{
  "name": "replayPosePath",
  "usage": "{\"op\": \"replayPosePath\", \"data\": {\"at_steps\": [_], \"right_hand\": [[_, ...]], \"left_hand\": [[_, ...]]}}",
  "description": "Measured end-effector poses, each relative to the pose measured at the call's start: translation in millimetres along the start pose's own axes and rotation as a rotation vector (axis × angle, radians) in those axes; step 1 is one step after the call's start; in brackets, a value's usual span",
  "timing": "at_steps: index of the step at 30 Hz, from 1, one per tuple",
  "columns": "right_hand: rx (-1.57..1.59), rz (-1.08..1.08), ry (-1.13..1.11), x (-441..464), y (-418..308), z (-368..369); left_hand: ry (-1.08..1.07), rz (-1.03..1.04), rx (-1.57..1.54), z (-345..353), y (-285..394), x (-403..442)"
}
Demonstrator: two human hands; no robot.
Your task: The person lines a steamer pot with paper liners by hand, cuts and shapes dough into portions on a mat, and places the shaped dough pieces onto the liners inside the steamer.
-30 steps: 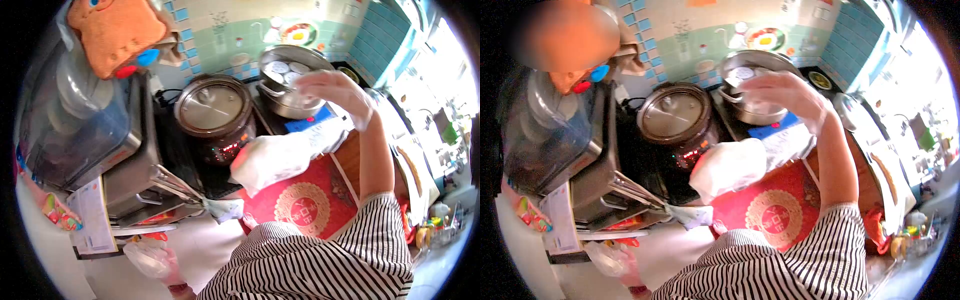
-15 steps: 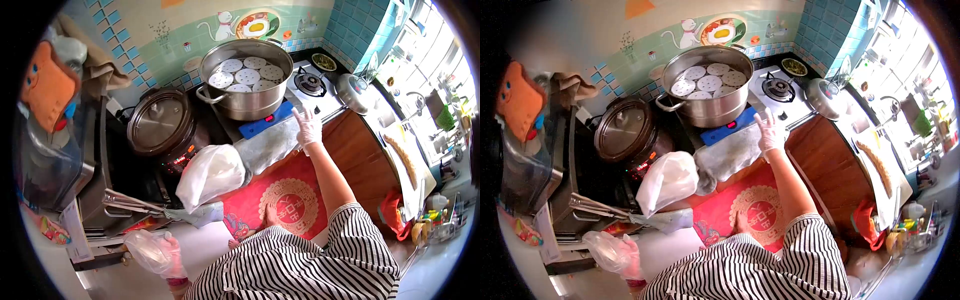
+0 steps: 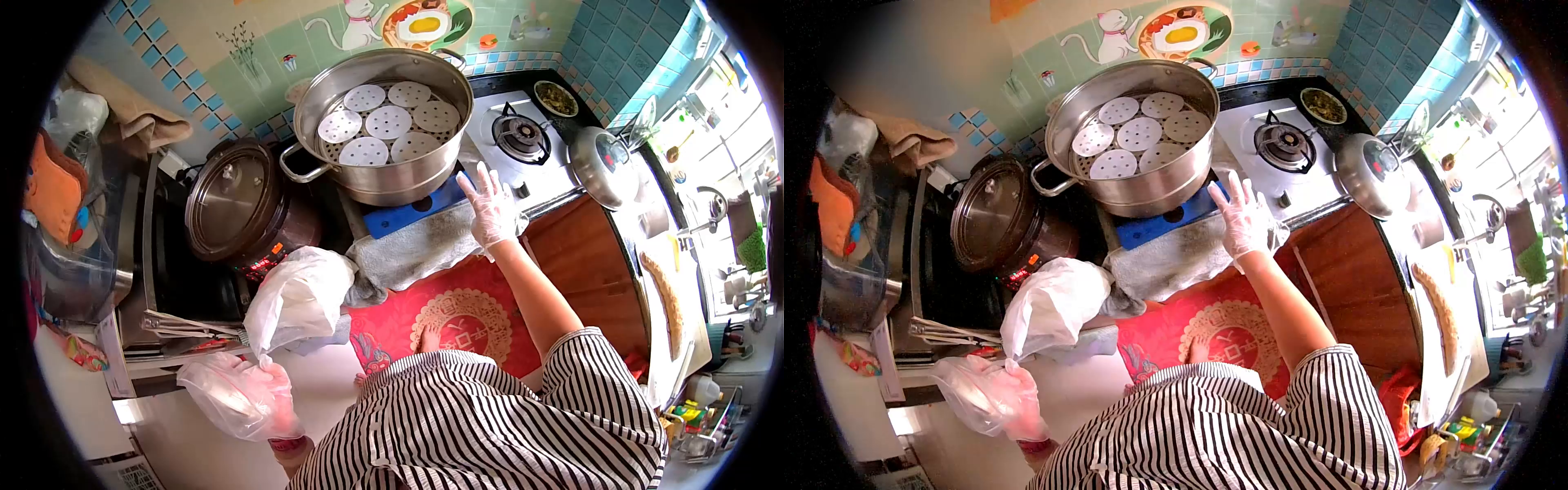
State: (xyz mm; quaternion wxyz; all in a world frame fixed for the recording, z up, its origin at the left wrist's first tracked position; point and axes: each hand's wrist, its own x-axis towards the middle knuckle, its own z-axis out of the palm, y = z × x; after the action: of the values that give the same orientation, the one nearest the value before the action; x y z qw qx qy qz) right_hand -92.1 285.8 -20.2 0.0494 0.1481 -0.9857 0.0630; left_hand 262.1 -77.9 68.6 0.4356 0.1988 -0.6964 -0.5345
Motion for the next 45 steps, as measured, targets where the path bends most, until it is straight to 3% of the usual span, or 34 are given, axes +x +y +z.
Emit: {"op": "replayPosePath", "data": {"at_steps": [1, 4, 5, 7, 8, 10, 13, 15, 16, 18, 27, 31, 32, 35, 37, 38, 39, 41, 43, 45], "right_hand": [[0.016, -0.016, 0.036, 0.6, 1.3, 1.8], [0.054, -0.033, 0.050, -0.6, 0.8, 5.7], [0.068, -0.030, 0.031, -0.9, 0.0, 5.6], [0.067, -0.043, 0.043, -2.6, 0.3, 7.9], [0.064, -0.050, 0.056, -3.4, 0.2, 9.6], [0.042, -0.096, 0.052, -6.6, -1.8, 14.4], [0.034, -0.096, 0.019, -9.4, -7.7, 16.4], [0.052, -0.081, -0.002, -9.1, -10.9, 4.0], [0.050, -0.078, -0.002, -10.4, -10.4, 4.9], [0.118, -0.027, 0.089, -11.6, -7.3, 6.7], [0.047, -0.013, 0.178, -10.8, -14.8, -1.5], [0.100, 0.019, 0.306, -28.8, -33.0, -10.2], [0.272, 0.024, 0.316, -38.6, -39.8, -15.0], [0.644, -0.072, 0.397, -82.1, -76.6, -53.9], [1.155, 0.224, -0.126, -118.9, -102.4, -100.3], [1.291, 0.073, -0.116, -134.5, -108.1, -118.2], [1.605, 0.113, -0.224, -150.7, -118.7, -137.6], [1.516, -0.082, -0.361, -170.1, -118.0, -164.1], [1.282, -0.348, -0.227, -175.1, -115.9, -186.7], [1.281, -0.247, -0.052, -187.7, -122.3, -206.5]], "left_hand": [[0.030, 0.032, 0.114, 2.3, 0.0, -2.0], [0.145, -0.029, -0.027, -1.2, -3.7, 1.4], [0.107, -0.216, -0.504, -1.8, -3.3, 4.5], [0.065, -0.398, -0.980, 3.0, 1.0, 4.2], [-0.060, -0.465, -1.255, 17.2, 16.1, 4.5], [-0.193, -0.529, -1.526, 33.4, 29.2, 3.1], [-0.192, -0.593, -1.497, 50.4, 44.3, 0.1], [0.006, -0.608, -1.245, 69.0, 67.3, -1.2], [0.003, -0.611, -1.246, 71.2, 68.0, -2.2], [-0.187, -0.574, -1.307, 73.3, 67.2, -2.1], [-0.253, -0.655, -1.354, 73.2, 54.7, 12.1], [-0.314, -0.707, -1.389, 72.2, 50.0, 20.5], [-0.334, -0.731, -1.404, 73.1, 47.9, 22.2], [-0.445, -0.871, -1.473, 82.5, 41.9, 21.6], [-0.557, -1.038, -1.561, 94.3, 36.7, 19.3], [-0.609, -1.121, -1.605, 100.6, 32.2, 18.0], [-0.659, -1.204, -1.643, 108.7, 28.9, 16.5], [-0.755, -1.351, -1.724, 123.9, 20.4, 12.2], [-0.841, -1.479, -1.796, 143.3, 12.2, 6.0], [-0.907, -1.577, -1.785, 163.0, 7.7, -3.6]]}}
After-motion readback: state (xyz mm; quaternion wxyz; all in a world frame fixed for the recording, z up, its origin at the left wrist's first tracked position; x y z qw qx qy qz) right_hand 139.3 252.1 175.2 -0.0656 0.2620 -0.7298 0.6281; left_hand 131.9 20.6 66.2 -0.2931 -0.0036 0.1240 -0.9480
